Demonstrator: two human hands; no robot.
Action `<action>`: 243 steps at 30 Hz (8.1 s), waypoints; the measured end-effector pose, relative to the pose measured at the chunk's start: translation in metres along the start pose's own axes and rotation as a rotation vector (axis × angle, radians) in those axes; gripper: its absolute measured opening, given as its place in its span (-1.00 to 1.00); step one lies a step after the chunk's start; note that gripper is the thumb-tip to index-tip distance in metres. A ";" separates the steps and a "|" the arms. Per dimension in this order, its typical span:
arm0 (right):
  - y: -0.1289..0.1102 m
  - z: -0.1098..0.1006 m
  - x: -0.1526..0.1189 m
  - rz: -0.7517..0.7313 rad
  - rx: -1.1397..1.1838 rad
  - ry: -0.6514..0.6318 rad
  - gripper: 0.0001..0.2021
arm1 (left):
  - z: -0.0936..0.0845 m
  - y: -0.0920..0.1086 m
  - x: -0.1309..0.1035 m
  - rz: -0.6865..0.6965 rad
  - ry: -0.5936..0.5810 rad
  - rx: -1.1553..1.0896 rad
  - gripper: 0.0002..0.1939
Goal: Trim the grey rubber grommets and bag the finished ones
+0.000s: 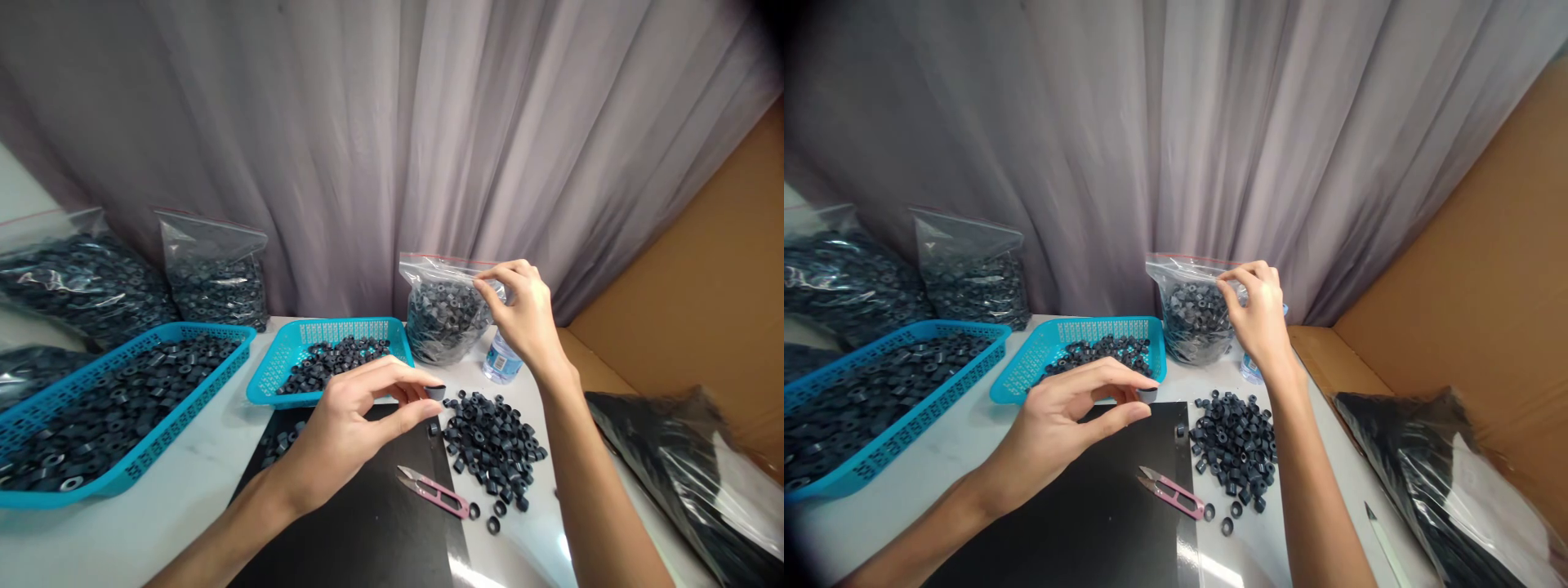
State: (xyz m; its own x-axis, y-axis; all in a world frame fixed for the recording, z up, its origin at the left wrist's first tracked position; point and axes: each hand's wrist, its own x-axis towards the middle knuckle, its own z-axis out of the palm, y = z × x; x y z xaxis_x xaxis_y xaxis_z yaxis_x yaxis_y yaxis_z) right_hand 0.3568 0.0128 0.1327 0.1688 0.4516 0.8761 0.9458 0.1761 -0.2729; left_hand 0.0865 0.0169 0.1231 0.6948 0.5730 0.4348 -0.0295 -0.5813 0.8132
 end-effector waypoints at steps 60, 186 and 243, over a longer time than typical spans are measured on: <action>-0.002 -0.001 0.002 0.035 0.025 -0.024 -0.84 | -0.025 -0.007 0.215 0.253 -0.126 0.416 -0.76; -0.142 0.061 -0.196 0.491 0.976 -0.431 -0.84 | -0.031 -0.089 -0.125 -0.043 0.153 0.292 -0.82; -0.145 0.086 -0.190 0.326 0.516 -0.769 -0.76 | -0.070 -0.082 -0.097 -0.798 0.475 -0.939 -0.81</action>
State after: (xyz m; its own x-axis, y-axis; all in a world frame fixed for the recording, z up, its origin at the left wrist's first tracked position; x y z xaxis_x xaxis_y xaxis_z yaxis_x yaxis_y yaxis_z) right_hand 0.1634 -0.0231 -0.0279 0.0004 0.9603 0.2791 0.6164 0.2195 -0.7562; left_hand -0.0293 0.0494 0.0410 0.4412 0.8265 -0.3496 -0.3499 0.5172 0.7811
